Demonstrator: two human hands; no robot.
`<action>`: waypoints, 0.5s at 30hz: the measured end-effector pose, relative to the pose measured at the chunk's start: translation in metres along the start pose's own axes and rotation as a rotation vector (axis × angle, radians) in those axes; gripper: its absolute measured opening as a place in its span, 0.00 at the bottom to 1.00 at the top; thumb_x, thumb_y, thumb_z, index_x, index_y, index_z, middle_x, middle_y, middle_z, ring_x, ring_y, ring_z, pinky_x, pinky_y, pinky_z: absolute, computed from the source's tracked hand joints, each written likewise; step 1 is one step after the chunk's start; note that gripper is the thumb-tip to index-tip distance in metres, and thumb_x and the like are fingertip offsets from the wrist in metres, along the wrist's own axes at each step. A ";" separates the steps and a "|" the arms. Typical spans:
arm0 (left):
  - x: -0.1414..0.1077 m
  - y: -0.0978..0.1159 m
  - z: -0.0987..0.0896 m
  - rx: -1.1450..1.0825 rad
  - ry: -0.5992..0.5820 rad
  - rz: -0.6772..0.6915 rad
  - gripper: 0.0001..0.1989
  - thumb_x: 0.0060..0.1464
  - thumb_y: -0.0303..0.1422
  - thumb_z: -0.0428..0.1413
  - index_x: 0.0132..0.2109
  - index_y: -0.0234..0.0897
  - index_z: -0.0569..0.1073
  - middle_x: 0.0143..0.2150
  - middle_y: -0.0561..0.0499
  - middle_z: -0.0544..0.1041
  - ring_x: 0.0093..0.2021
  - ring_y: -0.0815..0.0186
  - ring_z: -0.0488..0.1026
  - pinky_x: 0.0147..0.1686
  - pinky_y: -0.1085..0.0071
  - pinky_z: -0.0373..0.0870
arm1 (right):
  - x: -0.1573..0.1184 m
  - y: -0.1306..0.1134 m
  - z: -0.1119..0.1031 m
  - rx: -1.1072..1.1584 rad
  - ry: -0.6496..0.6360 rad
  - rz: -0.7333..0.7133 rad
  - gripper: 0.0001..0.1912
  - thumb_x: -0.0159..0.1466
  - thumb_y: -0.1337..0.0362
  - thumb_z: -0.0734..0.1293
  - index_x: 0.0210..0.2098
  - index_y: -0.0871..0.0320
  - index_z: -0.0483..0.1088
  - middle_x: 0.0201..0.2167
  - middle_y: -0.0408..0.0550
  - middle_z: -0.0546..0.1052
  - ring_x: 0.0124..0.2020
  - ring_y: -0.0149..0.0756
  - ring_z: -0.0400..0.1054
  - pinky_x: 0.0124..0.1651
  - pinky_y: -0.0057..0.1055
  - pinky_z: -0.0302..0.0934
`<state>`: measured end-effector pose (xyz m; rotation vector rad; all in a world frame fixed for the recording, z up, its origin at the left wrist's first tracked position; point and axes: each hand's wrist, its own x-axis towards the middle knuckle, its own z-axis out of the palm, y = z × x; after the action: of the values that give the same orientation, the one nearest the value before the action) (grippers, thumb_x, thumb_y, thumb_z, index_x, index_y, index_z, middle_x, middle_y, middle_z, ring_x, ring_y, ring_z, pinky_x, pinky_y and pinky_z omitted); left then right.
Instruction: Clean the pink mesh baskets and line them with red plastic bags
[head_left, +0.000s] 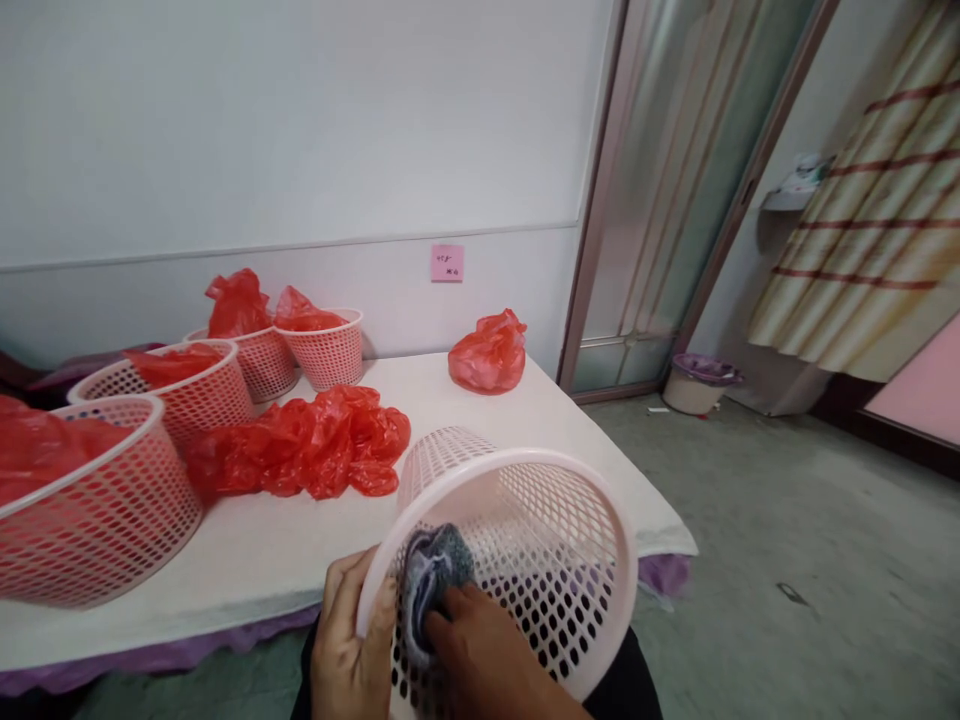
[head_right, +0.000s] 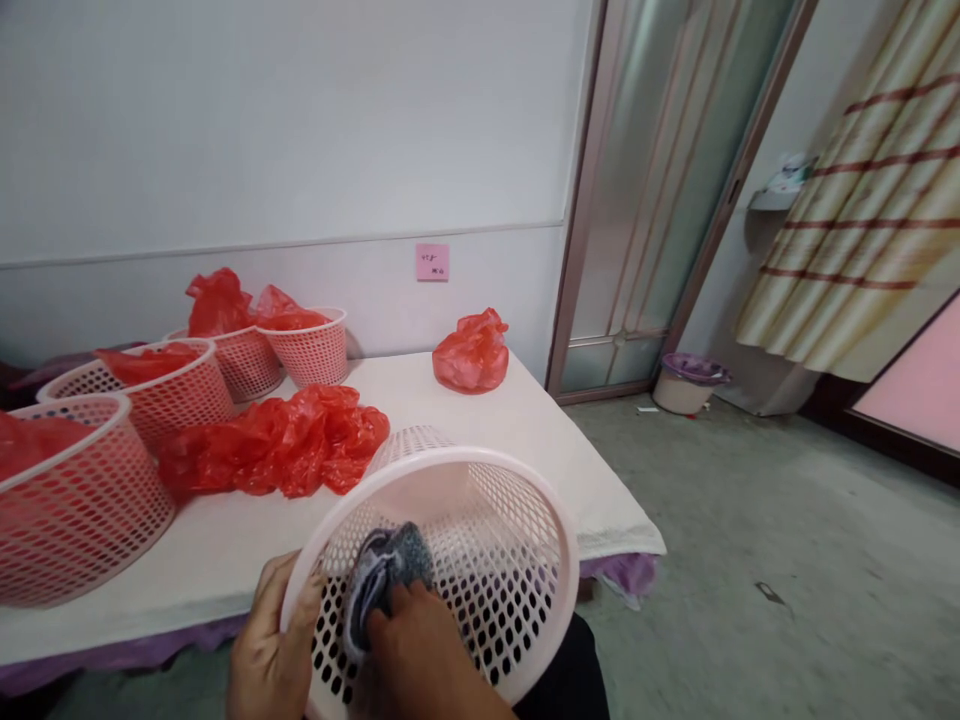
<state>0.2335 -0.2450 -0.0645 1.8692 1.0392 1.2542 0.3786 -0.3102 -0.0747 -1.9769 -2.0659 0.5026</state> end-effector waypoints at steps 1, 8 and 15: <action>0.003 0.000 -0.001 -0.001 -0.017 0.004 0.14 0.62 0.42 0.49 0.49 0.43 0.73 0.47 0.50 0.73 0.49 0.61 0.71 0.50 0.67 0.66 | -0.003 0.000 -0.002 -0.052 -0.021 0.032 0.12 0.59 0.66 0.64 0.41 0.59 0.77 0.41 0.59 0.78 0.42 0.50 0.73 0.45 0.40 0.67; 0.007 0.001 0.000 -0.063 -0.045 -0.080 0.16 0.62 0.43 0.48 0.50 0.41 0.70 0.46 0.49 0.73 0.51 0.59 0.70 0.51 0.65 0.64 | -0.013 0.021 -0.009 -0.270 0.031 0.183 0.10 0.59 0.71 0.63 0.34 0.59 0.78 0.36 0.58 0.79 0.39 0.49 0.72 0.39 0.40 0.64; 0.027 0.004 -0.004 -0.085 -0.001 -0.146 0.20 0.58 0.48 0.51 0.48 0.38 0.72 0.47 0.48 0.75 0.48 0.58 0.73 0.50 0.66 0.66 | -0.029 0.009 0.050 -0.368 0.580 -0.230 0.10 0.55 0.56 0.72 0.27 0.52 0.69 0.22 0.42 0.72 0.22 0.35 0.63 0.25 0.32 0.54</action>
<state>0.2365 -0.2230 -0.0487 1.6978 1.0843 1.1936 0.3689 -0.3426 -0.1219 -1.7324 -2.0419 -0.4769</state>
